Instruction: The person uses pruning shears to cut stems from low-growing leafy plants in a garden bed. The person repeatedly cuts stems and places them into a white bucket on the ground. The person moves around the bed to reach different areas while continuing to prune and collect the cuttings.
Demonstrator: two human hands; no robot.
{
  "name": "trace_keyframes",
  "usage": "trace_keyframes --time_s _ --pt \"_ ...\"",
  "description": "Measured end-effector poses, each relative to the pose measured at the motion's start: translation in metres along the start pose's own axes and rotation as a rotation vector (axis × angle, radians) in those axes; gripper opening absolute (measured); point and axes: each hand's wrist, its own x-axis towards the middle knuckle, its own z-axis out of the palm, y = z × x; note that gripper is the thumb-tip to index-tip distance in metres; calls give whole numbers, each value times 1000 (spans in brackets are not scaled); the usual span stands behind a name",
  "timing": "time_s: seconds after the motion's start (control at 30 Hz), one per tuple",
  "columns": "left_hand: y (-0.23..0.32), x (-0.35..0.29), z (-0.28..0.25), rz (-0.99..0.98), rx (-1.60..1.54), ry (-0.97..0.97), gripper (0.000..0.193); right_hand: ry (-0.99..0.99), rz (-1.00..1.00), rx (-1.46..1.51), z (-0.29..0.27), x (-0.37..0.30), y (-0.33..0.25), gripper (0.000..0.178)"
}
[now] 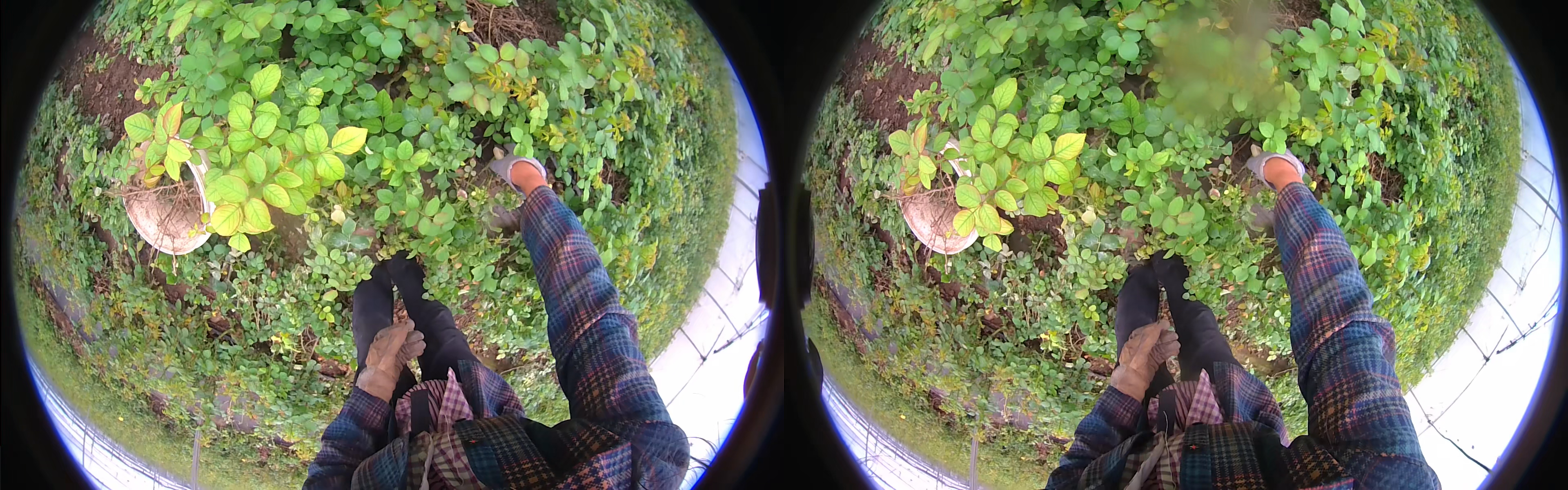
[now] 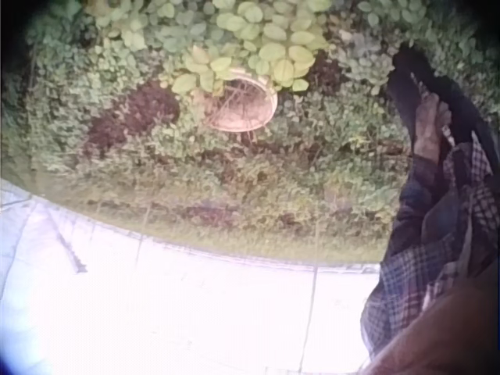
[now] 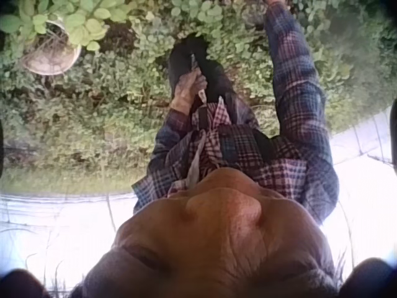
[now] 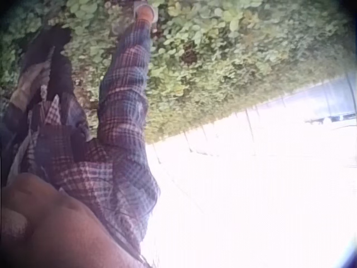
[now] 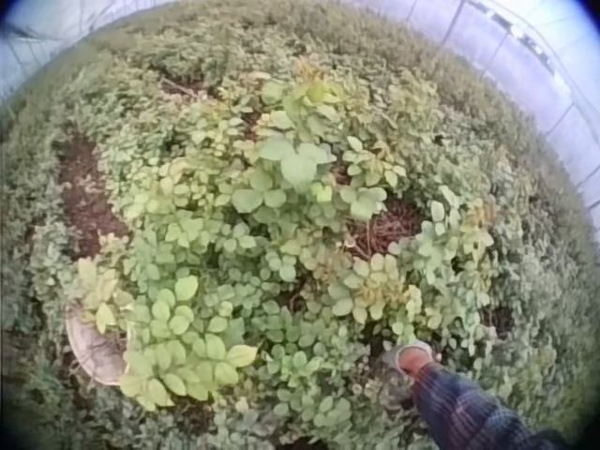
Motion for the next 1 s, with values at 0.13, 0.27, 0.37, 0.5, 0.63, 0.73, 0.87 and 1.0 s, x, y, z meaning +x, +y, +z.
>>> trace_keyframes --time_s 0.13,0.27,0.37,0.5,0.63,0.73,0.87,1.0 --pt "15 -13 25 217 325 105 39 -17 4 2 -4 -12 -2 63" --pt "55 -22 66 243 397 -113 42 111 -28 60 -22 -74 11 46" --pt "73 -19 106 177 321 -346 60 448 -163 183 -7 -149 37 53" --pt "63 18 186 -99 -10 -445 74 789 -385 166 24 -216 89 56" --pt "34 58 245 -244 -207 -314 65 899 -817 88 42 -265 111 57" --pt "28 50 257 152 90 -463 51 818 -961 136 55 -282 125 71" --pt "54 -26 235 244 274 -268 37 856 -764 120 65 -264 148 73" --pt "92 -118 178 568 496 -276 28 434 -427 313 79 -241 149 81"
